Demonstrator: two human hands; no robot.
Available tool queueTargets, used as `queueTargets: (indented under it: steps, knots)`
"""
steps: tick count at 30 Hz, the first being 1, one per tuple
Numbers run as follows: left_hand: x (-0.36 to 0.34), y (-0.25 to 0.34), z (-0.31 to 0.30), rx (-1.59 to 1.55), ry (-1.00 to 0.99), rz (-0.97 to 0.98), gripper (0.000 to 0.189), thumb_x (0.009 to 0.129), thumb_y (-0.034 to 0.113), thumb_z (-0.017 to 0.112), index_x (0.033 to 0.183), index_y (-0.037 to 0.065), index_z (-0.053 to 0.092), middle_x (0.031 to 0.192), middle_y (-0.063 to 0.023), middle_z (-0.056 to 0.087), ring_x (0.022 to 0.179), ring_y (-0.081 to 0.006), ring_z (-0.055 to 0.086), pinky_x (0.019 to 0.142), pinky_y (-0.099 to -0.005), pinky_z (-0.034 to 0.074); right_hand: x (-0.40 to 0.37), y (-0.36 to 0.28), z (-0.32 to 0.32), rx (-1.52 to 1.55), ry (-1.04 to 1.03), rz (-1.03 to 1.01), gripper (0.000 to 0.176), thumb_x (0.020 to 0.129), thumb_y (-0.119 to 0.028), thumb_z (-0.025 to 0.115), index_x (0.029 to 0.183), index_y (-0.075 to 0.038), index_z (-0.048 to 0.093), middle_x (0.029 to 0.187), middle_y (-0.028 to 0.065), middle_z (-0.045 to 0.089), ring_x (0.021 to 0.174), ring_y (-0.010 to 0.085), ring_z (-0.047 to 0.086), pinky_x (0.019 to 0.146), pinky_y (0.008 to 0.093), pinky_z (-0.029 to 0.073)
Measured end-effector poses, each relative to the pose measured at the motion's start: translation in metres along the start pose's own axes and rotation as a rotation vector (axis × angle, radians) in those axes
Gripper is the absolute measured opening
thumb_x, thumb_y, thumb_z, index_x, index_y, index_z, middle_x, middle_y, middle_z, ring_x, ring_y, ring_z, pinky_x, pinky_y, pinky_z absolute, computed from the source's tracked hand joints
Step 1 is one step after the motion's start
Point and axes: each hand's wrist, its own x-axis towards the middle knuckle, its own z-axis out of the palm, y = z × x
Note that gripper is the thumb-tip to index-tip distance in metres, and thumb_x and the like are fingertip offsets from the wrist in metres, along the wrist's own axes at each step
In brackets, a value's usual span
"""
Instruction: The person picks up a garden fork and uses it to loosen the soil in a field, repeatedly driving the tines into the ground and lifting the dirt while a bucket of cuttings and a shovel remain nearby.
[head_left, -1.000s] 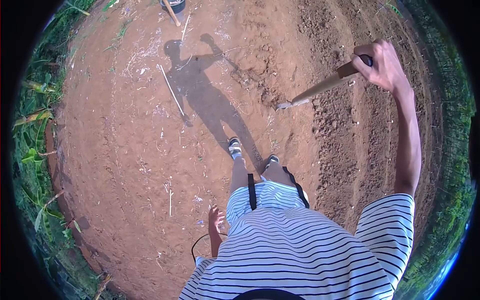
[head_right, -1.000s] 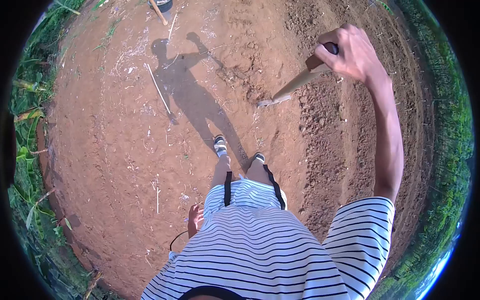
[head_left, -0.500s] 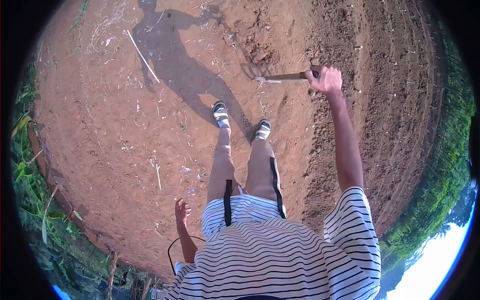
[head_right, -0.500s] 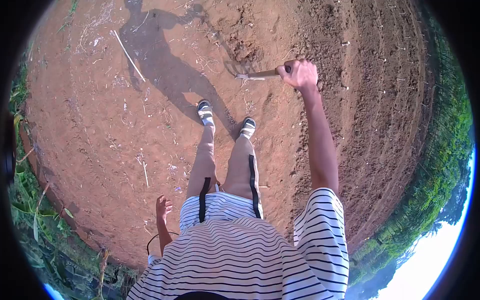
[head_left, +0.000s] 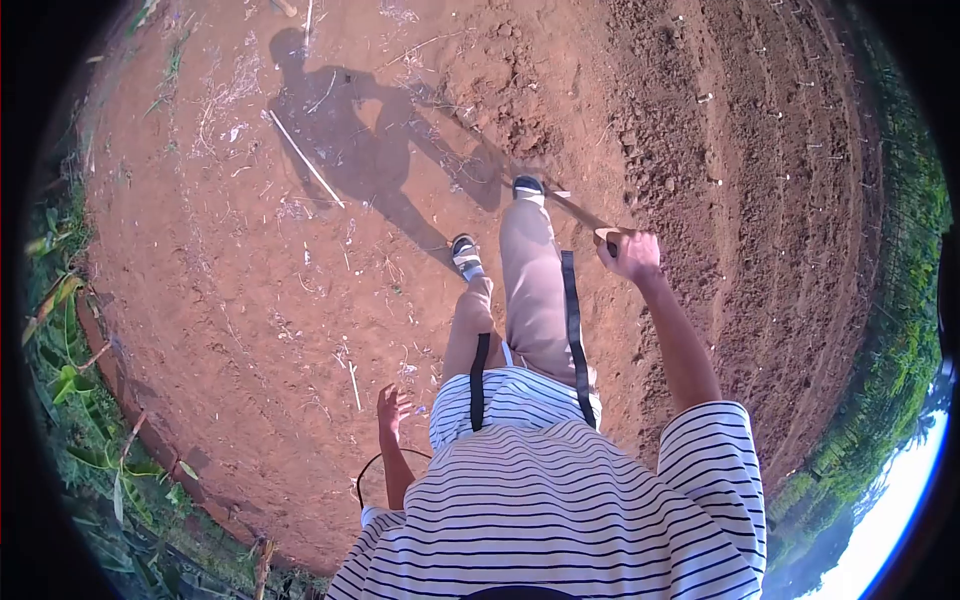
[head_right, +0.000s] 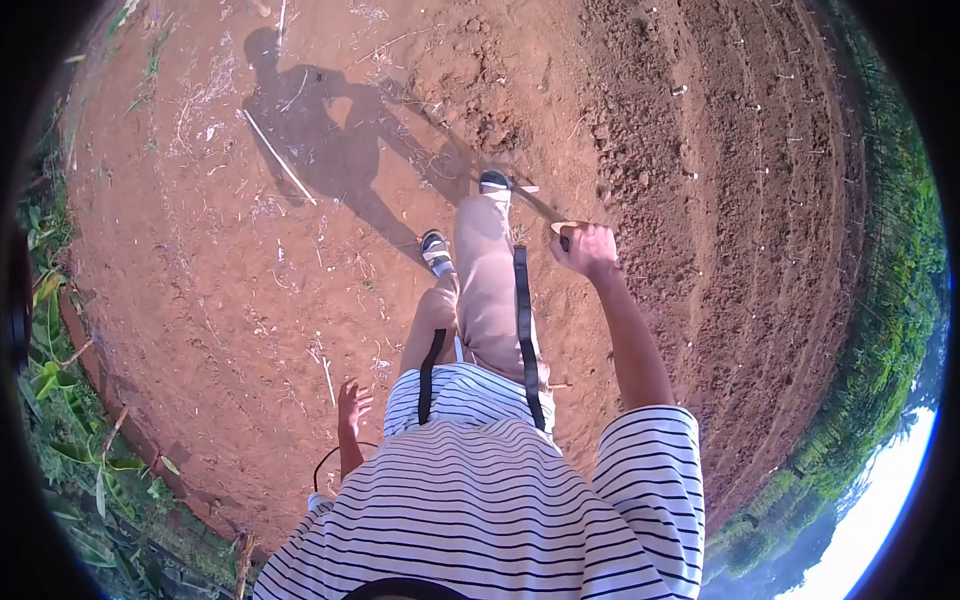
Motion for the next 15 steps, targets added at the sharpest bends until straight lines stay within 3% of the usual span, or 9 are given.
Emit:
queueTargets:
  steps: [6, 8, 12, 13, 14, 15]
  knots:
    - [0.017, 0.047, 0.013, 0.067, -0.015, 0.082, 0.045, 0.087, 0.037, 0.043, 0.125, 0.014, 0.034, 0.111, -0.0181, 0.052, 0.09, -0.0302, 0.058, 0.075, -0.0446, 0.045, 0.001, 0.007, 0.008, 0.031, 0.002, 0.012, 0.026, 0.071, -0.037, 0.052, 0.08, -0.016, 0.064, 0.069, 0.0115, 0.061, 0.058, 0.0265, 0.061, 0.056, 0.0379, 0.05]
    - [0.017, 0.058, 0.024, 0.049, -0.023, 0.085, 0.044, 0.087, 0.037, 0.043, 0.123, 0.014, 0.035, 0.11, -0.0176, 0.053, 0.089, -0.0291, 0.058, 0.074, -0.0435, 0.045, -0.001, 0.01, 0.01, 0.098, 0.202, -0.091, 0.016, 0.067, -0.028, 0.057, 0.072, -0.013, 0.064, 0.07, 0.0096, 0.061, 0.052, 0.0259, 0.059, 0.045, 0.0354, 0.049]
    - [0.021, 0.079, 0.046, 0.165, -0.085, 0.06, 0.043, 0.087, 0.037, 0.044, 0.122, 0.015, 0.036, 0.109, -0.0167, 0.054, 0.087, -0.028, 0.058, 0.072, -0.0418, 0.046, 0.004, 0.016, 0.006, 0.13, 0.084, -0.138, 0.018, 0.067, -0.029, 0.056, 0.073, -0.014, 0.063, 0.069, 0.0113, 0.059, 0.051, 0.0265, 0.059, 0.045, 0.0358, 0.049]
    - [0.024, 0.083, 0.052, 0.142, -0.062, 0.066, 0.042, 0.087, 0.037, 0.044, 0.122, 0.015, 0.037, 0.108, -0.016, 0.054, 0.087, -0.0275, 0.058, 0.07, -0.0409, 0.046, 0.005, 0.018, 0.001, 0.131, 0.086, -0.164, 0.017, 0.066, -0.028, 0.056, 0.071, -0.012, 0.062, 0.068, 0.011, 0.058, 0.05, 0.0259, 0.058, 0.044, 0.0359, 0.049]
    - [0.026, 0.084, 0.058, 0.119, -0.038, 0.07, 0.042, 0.086, 0.038, 0.045, 0.121, 0.015, 0.037, 0.107, -0.0153, 0.055, 0.086, -0.027, 0.059, 0.069, -0.04, 0.047, 0.009, 0.017, -0.002, 0.247, 0.243, -0.205, 0.016, 0.065, -0.028, 0.056, 0.066, -0.012, 0.06, 0.065, 0.0103, 0.057, 0.048, 0.0248, 0.057, 0.043, 0.0361, 0.048]
    - [0.03, 0.087, 0.064, 0.104, -0.029, 0.068, 0.042, 0.087, 0.037, 0.044, 0.122, 0.015, 0.037, 0.106, -0.0145, 0.055, 0.085, -0.0268, 0.059, 0.068, -0.0394, 0.047, 0.01, 0.02, -0.007, 0.229, 0.174, -0.196, 0.014, 0.066, -0.025, 0.056, 0.067, -0.012, 0.059, 0.061, 0.0105, 0.057, 0.054, 0.0252, 0.058, 0.047, 0.0363, 0.049]
